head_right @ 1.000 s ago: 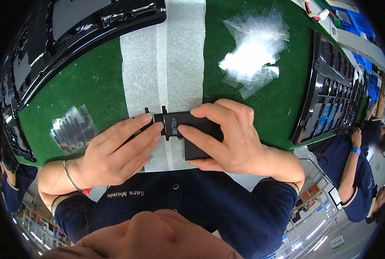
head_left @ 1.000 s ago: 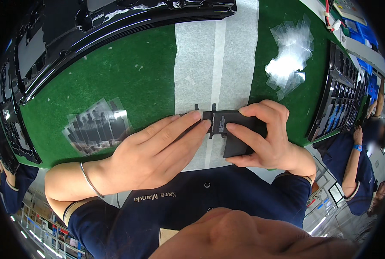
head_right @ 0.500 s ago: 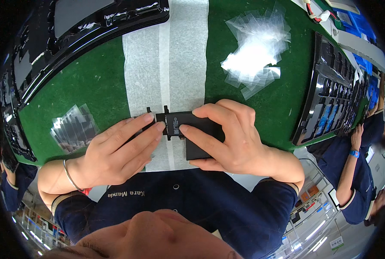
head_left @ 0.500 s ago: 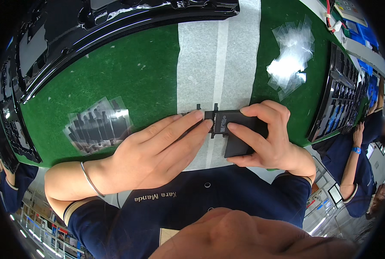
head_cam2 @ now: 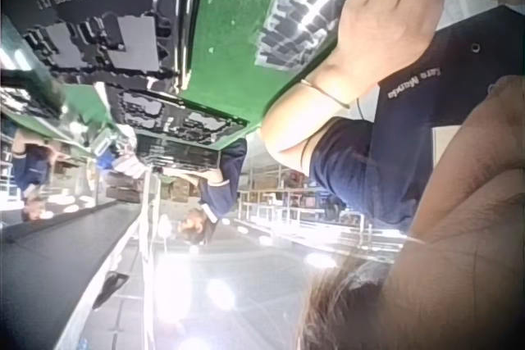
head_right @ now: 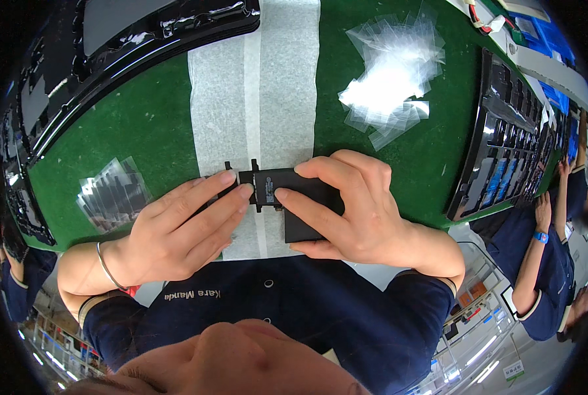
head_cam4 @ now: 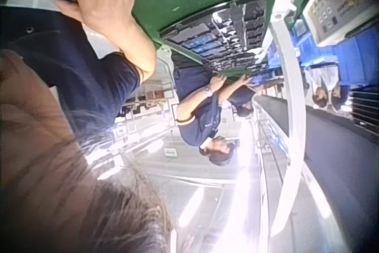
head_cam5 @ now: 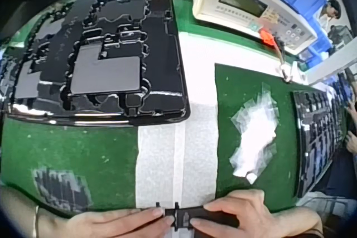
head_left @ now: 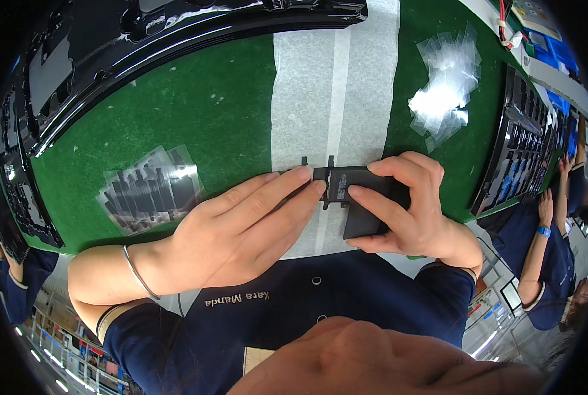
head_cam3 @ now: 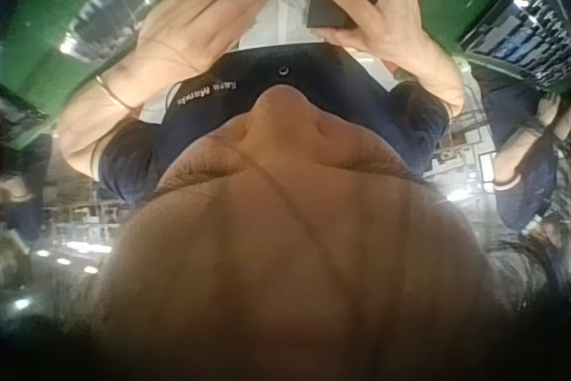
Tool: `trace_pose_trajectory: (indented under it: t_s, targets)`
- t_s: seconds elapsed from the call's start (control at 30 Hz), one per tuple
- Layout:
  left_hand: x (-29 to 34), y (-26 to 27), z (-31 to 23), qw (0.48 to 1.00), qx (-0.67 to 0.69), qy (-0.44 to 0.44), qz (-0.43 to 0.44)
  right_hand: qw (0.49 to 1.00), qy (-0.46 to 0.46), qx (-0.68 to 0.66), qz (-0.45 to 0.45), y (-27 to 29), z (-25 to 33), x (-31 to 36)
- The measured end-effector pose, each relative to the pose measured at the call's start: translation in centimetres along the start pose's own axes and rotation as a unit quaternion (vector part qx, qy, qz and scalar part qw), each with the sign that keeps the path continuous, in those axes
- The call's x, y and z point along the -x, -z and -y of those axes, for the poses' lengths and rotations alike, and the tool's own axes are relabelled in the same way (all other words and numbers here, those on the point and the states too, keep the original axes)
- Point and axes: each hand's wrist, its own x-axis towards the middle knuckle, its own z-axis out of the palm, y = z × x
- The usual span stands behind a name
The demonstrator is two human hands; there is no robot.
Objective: The person applies adhesive film strips onto electronic components by hand and places the finished components into plastic trays.
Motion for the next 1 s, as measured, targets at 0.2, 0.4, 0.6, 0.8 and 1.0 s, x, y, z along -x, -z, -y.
trace_pose_trajectory:
  t_s: [0.2, 0.4, 0.6, 0.8, 1.0]
  targets:
    - [0.0, 0.1, 0.2, 1.000, -0.002, -0.001, -0.004, 1.000, 0.001, -0.006, 0.003, 0.1, 0.0, -0.2]
    - [0.2, 0.2, 0.3, 1.000, -0.008, -0.002, -0.002, 1.000, -0.003, -0.012, 0.007, 0.0, 0.3, -0.3]
    - [0.4, 0.2, 0.3, 1.000, -0.004, -0.005, 0.000, 1.000, -0.002, 0.000, 0.024, 0.1, 0.5, -0.3]
    - [0.3, 0.3, 0.0, 1.000, -0.007, -0.004, 0.006, 0.999, 0.003, 0.018, 0.046, 0.3, 0.5, -0.2]
    - [0.8, 0.8, -2.0, 0.982, -0.071, -0.151, -0.093, 0.999, -0.029, -0.014, 0.018, 0.8, 2.4, -0.9]
